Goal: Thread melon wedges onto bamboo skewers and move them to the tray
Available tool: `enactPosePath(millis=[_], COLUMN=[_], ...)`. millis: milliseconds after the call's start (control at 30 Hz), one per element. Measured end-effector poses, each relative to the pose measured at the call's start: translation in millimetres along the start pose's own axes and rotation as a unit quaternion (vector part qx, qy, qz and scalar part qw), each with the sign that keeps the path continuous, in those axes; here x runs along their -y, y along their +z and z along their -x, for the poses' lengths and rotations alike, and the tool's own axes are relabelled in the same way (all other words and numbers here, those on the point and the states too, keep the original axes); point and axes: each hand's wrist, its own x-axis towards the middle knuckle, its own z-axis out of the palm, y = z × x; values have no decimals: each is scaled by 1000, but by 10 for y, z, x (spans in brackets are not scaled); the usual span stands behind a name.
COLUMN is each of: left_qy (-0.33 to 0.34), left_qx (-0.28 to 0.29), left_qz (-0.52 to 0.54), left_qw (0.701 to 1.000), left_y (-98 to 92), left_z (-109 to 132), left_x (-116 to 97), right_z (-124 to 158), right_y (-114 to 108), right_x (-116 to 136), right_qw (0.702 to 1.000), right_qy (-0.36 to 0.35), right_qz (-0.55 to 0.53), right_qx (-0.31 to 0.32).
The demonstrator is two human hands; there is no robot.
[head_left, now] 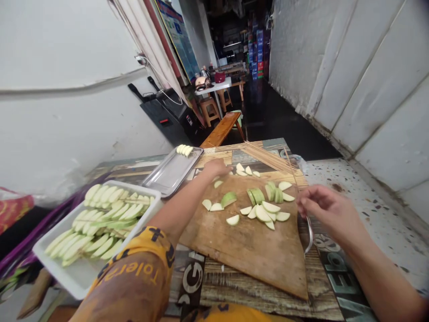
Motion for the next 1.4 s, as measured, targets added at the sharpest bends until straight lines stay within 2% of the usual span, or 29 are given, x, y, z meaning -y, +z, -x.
enactPosePath(millis=[100, 233, 333, 433, 500, 567, 633, 667, 733, 800, 867, 933, 1033, 1133, 1267, 1400], left_qy=[28, 48, 72, 110, 142, 158, 145, 131, 114, 130, 157, 162, 125, 84, 55, 63], left_qx=[27, 72, 98, 125, 182, 272, 341, 351, 314, 203, 80, 23, 19, 13, 22, 35], left_qz=[10, 60, 105, 134, 145, 145, 142, 140, 127, 91, 47, 23, 18, 9, -2, 9], left_qw=[999, 994, 987, 977, 962, 938, 918, 917, 934, 966, 983, 986, 992, 996, 998, 997], left_y=[-36, -113, -168, -274, -372, -467, -536, -555, -552, -489, -377, -245, -80, -1, 3, -28], left_z=[-44, -67, -19, 139, 296, 447, 543, 559, 522, 420, 296, 186, 72, -7, -80, -70], left_x=[-13, 24, 57, 102, 142, 178, 196, 191, 139, 21, -155, -354, -610, -760, -834, -861], right_z=[421, 867, 1089, 1184, 1197, 1198, 1198, 1200, 1205, 1211, 1216, 1218, 1217, 1221, 1232, 1235], right_y=[-41, 36, 143, 217, 236, 238, 232, 229, 230, 240, 254, 269, 288, 300, 308, 316], right_x=[-156, -164, -185, -302, -410, -510, -580, -602, -621, -615, -597, -574, -533, -496, -483, -491], right_qw=[999, 998, 997, 996, 994, 991, 989, 989, 988, 988, 988, 989, 990, 991, 992, 994], right_qy=[38, 49, 61, 68, 80, 94, 102, 104, 103, 102, 101, 98, 92, 84, 77, 68], right_qz=[-23, -29, -44, -48, -68, -91, -104, -109, -116, -117, -116, -114, -107, -103, -98, -89], right_qx=[-17, -31, -33, -11, 7, 12, 8, 8, 7, 2, -3, -7, -12, -11, -8, -7])
